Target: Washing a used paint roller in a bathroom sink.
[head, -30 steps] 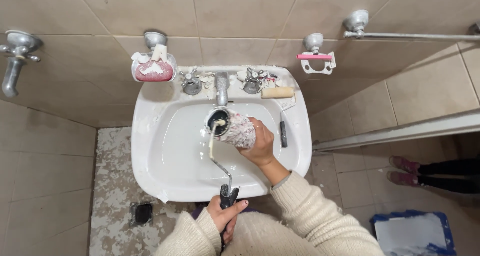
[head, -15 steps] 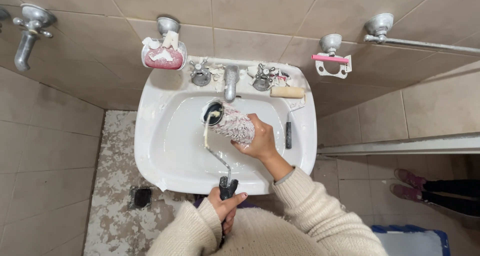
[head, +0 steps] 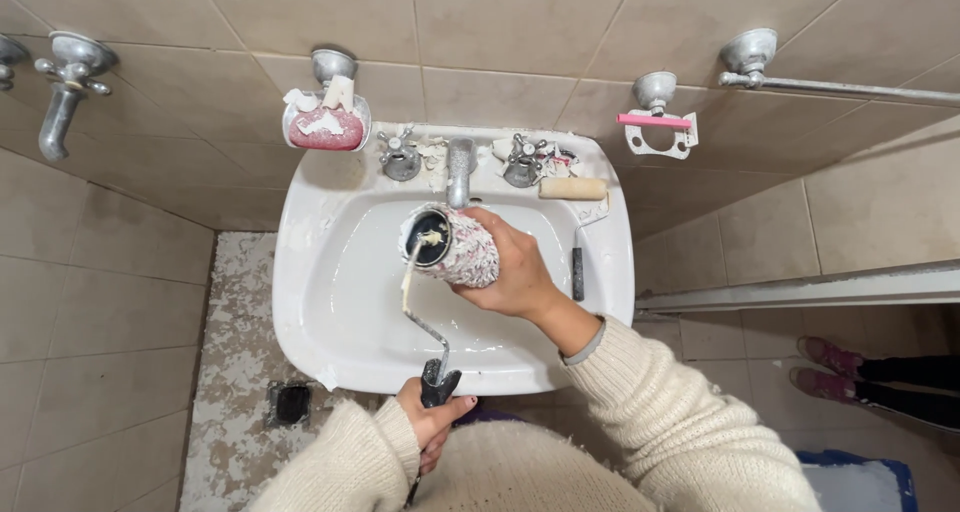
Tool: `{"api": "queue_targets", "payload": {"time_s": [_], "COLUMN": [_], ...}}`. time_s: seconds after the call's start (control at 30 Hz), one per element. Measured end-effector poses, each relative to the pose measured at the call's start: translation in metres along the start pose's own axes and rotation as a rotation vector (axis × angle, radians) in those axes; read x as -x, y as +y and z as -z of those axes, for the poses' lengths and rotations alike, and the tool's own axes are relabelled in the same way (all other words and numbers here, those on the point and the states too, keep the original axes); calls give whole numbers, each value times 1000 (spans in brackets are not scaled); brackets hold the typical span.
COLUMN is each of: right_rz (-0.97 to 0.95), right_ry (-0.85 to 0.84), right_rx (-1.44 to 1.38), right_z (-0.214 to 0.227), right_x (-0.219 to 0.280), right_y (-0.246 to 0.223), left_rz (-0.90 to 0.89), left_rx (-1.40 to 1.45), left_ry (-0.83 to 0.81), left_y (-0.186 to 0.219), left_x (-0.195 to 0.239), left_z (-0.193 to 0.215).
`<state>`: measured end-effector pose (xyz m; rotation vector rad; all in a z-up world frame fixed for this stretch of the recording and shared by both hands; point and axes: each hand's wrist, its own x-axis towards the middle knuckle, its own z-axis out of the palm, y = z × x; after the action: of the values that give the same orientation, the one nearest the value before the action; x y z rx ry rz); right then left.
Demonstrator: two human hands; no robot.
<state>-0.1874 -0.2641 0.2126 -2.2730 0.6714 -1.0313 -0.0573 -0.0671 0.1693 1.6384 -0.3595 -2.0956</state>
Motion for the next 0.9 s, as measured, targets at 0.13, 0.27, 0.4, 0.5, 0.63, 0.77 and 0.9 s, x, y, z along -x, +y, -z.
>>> {"api": "queue_targets", "payload": {"time_s": [0.13,0.27,0.4,0.5,0.63,0.77,0.9], "right_rz": [-138,-261,-264,-244,-268,-308,-21], "right_ry": [-79,-77,-10,-11,-190,-283,75], "right_rx": [-237,-240,-50,5,-100,-355,-6], "right_z": [-19,-39,-43,-39,-18,-11,-21], "right_x": [7,18,22,26,27,26,31], "right_y": [5,18,21,21,12,-4,-5], "left_rz": [50,44,7,13,166,148,79], "left_rx": [-36,14,38,5,-125,-280,-256], "left_ry": [46,68,30,83,135,10,105], "left_y": [-5,-12,-23,-31,-24,-29,-23], "left_x": [-5,-16,-23,-22,-19,-29,-29], "left_z": [2,-3,-4,8,26,39,17]}}
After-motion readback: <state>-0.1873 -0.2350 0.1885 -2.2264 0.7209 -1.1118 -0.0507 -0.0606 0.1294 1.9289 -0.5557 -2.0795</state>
